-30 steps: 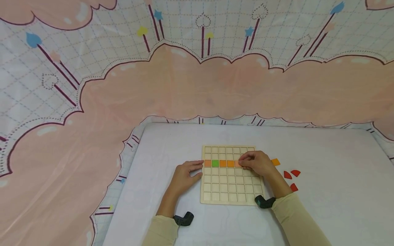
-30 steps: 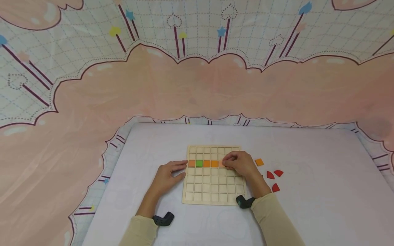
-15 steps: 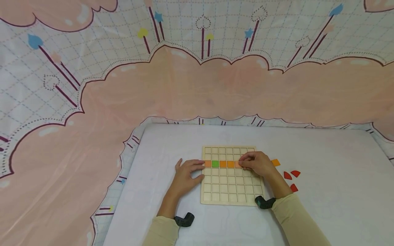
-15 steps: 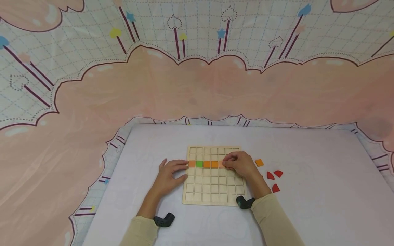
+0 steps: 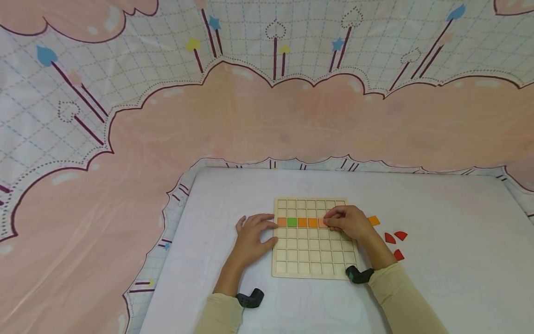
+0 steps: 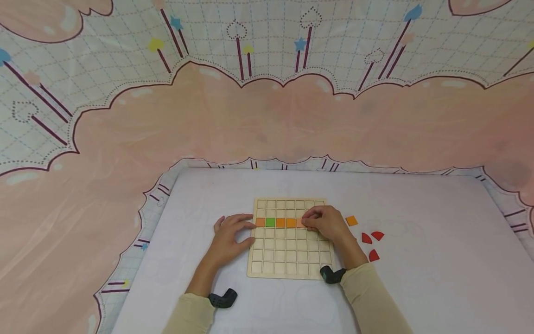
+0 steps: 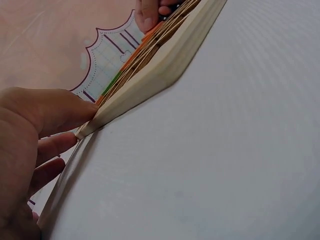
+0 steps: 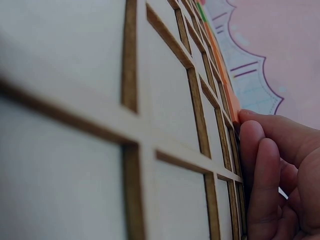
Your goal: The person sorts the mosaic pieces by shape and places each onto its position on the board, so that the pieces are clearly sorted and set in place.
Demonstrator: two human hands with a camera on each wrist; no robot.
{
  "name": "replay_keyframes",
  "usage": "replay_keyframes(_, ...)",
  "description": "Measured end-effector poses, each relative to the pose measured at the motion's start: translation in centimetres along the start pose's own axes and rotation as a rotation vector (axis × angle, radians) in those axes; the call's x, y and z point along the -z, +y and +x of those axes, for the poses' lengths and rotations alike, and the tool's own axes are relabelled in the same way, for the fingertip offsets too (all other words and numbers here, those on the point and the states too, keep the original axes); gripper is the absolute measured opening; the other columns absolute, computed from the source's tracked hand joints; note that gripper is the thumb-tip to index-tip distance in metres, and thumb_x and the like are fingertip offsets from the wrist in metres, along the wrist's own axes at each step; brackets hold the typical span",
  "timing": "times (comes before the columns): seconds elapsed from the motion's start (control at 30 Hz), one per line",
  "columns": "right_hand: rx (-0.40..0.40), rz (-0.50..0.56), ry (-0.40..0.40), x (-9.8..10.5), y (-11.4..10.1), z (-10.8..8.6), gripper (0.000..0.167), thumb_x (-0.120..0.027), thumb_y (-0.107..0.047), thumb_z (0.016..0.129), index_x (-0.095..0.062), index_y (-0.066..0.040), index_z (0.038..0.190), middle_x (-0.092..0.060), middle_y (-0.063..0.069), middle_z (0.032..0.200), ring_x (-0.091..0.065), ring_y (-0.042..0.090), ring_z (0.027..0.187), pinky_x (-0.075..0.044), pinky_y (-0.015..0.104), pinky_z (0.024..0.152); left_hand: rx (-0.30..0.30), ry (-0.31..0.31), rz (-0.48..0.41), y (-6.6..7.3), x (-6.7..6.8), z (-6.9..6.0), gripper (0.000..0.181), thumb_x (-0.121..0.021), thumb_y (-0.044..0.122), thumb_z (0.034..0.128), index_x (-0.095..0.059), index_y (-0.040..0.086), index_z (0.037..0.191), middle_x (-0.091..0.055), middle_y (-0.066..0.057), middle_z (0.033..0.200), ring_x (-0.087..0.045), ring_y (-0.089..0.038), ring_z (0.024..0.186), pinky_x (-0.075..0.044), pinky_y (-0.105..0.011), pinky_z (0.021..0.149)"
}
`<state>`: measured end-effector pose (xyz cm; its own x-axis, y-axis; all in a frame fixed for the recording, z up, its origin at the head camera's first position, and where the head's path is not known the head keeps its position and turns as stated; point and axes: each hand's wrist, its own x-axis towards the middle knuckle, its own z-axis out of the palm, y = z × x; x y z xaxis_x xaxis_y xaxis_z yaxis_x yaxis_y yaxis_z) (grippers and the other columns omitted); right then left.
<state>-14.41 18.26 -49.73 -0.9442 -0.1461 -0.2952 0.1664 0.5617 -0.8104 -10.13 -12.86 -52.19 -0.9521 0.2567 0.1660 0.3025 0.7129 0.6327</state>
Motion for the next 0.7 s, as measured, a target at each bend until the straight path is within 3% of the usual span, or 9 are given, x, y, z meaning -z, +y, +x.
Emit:
replay_keyframes(0.47, -0.001, 0.010, 0.008, -0.02, -0.16, -0.06, 0.025, -0.080, -0.028, 0.088, -0.075, -0.008, 0.102, -0.070, -0.001, 0.075, -0.063, 0.016, 0.071, -0.047, 0.031, 0.072, 0.011, -0.004, -0.008, -0.43, -0.15, 0.15, 0.027, -0.080, 0.021, 0.0837, -0.076, 0.021, 0.111, -0.066, 0.002, 0.138, -0.052, -0.025, 0.136, -0.012, -0.064, 0.119)
replay_keyframes(0.7, -0.009, 0.130, -0.038, 0.71, 0.13, -0.65, 0.033, -0.079, -0.029, 0.089, -0.072, -0.006, 0.113, -0.073, 0.004, 0.095, -0.066, 0.016, 0.084, -0.054, 0.024, 0.078, 0.010, -0.001, -0.011, -0.44, -0.12, 0.23, 0.027, -0.080, 0.021, 0.0837, -0.076, 0.021, 0.110, -0.066, 0.002, 0.138, -0.052, -0.025, 0.136, -0.012, -0.064, 0.119)
